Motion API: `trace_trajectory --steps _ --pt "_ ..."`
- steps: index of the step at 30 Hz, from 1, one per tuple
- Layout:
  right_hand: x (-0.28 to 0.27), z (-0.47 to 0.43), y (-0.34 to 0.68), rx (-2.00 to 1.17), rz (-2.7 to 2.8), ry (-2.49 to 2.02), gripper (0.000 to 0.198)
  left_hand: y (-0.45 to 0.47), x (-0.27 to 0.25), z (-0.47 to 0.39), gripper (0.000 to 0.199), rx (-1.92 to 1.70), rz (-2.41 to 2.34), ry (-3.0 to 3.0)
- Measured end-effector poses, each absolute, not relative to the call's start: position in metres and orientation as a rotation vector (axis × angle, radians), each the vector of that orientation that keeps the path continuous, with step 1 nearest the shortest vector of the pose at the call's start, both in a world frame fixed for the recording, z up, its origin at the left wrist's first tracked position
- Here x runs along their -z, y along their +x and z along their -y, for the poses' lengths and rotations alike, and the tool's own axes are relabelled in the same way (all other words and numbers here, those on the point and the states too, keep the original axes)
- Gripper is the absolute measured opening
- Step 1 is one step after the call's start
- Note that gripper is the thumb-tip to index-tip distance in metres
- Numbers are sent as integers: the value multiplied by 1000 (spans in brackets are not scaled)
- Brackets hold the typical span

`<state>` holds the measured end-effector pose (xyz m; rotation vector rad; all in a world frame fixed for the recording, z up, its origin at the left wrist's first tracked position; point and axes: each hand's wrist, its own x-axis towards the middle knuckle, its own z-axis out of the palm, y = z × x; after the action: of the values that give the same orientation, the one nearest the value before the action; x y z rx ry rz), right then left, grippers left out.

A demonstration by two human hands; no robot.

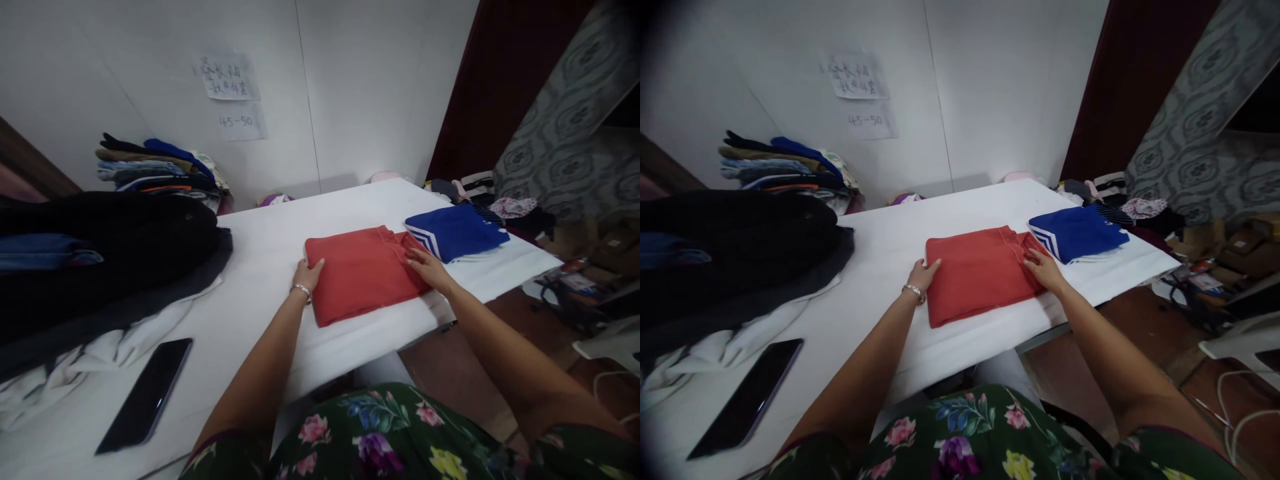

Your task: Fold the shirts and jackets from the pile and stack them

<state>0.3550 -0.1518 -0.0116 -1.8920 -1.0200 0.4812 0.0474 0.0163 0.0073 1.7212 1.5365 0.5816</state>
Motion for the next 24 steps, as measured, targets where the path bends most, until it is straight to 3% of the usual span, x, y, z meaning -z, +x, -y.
trace_trajectory --steps 5,9,15,24 --pt "4 134 346 -389 1165 -2103 62 65 -13 -23 69 -599 -1464 1589" --pt "0 128 337 -400 1099 -2027 62 66 -24 -27 66 -686 -1428 1539" --pt "6 118 292 -549 1187 -1780 61 5 -34 -54 91 -862 -1497 1505" --pt "-1 95 254 -503 1370 -2046 78 -39 -2 -42 70 -792 -1692 1562"
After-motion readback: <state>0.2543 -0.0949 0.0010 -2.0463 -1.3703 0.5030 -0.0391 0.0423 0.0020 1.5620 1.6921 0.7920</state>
